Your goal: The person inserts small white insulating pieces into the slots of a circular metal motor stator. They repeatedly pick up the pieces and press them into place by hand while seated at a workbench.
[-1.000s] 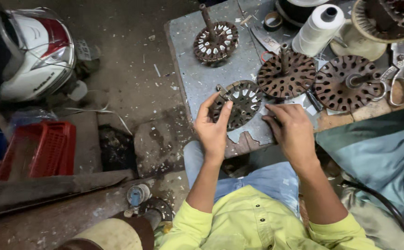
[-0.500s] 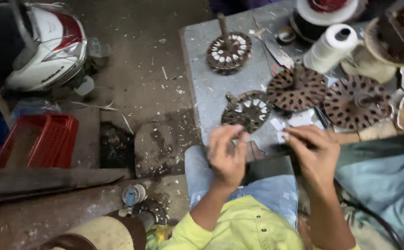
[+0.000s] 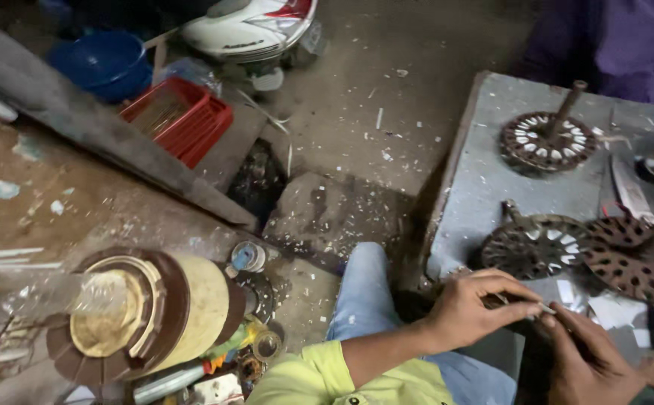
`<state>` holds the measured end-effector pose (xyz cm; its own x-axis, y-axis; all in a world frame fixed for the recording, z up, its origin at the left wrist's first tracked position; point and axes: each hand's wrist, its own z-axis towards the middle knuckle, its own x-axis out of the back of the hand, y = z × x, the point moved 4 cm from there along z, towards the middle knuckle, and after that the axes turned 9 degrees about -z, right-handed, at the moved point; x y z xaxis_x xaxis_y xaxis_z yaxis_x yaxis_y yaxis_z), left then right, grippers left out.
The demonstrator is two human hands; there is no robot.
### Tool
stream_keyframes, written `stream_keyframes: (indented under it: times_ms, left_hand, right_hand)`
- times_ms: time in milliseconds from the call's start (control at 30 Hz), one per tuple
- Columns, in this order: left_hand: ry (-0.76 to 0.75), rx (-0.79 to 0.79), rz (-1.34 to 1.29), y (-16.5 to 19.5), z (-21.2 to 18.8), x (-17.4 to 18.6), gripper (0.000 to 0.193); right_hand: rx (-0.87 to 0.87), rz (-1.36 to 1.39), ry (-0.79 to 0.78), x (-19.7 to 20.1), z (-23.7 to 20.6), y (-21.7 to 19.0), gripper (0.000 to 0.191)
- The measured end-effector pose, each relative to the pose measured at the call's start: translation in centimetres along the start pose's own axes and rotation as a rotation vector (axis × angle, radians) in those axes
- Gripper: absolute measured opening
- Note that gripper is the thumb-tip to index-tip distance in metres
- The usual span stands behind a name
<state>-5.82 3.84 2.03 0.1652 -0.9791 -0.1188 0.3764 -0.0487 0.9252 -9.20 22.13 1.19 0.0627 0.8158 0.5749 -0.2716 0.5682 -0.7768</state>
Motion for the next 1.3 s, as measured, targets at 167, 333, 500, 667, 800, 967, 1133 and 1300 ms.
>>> stream_keyframes:
  times_ms: [167, 333, 500, 667, 800, 967, 1133, 1300]
  left_hand:
    - [0.017, -0.056, 0.184, 0.7, -0.2, 0.7, 0.014]
    - [0.021, -0.035, 0.099, -0.1, -0.7, 0.9, 0.010]
    - [0.019, 0.102, -0.109, -3.2, -1.6, -0.1, 0.008]
    - [-0.040, 0.305, -0.535, -6.2, -2.3, -0.9, 0.009]
    - [-0.002, 0.416, -0.686, -6.8, -2.4, -0.2, 0.009]
    - [-0.076, 0.526, -0.706, -4.8, -2.2, -0.3, 0.009]
    - [0.126, 0.154, -0.205, -0.6, -0.6, 0.9, 0.016]
    - [0.333, -0.024, 0.043, 0.1, 2.6, 3.0, 0.038]
  right_hand:
    - [0.137, 0.063, -0.001, -0.6, -0.1, 0.5, 0.017]
    - [0.372, -0.051, -0.136, -0.6, 0.3, -0.9, 0.019]
    - [0.051, 0.155, -0.110, -0.6, 0.1, 0.4, 0.020]
    - [0.069, 0.176, -0.152, 0.0, 0.2, -0.5, 0.024]
    - [0.364, 0.019, -0.209, 1.5, 0.3, -3.9, 0.037]
    - [0.552, -0.117, -0.143, 2.7, 0.3, -6.0, 0.034]
    - [0.505, -0.024, -0.033, 2.9, 1.8, -5.5, 0.026]
    - [0.470, -0.084, 0.106, 2.5, 3.7, -5.9, 0.022]
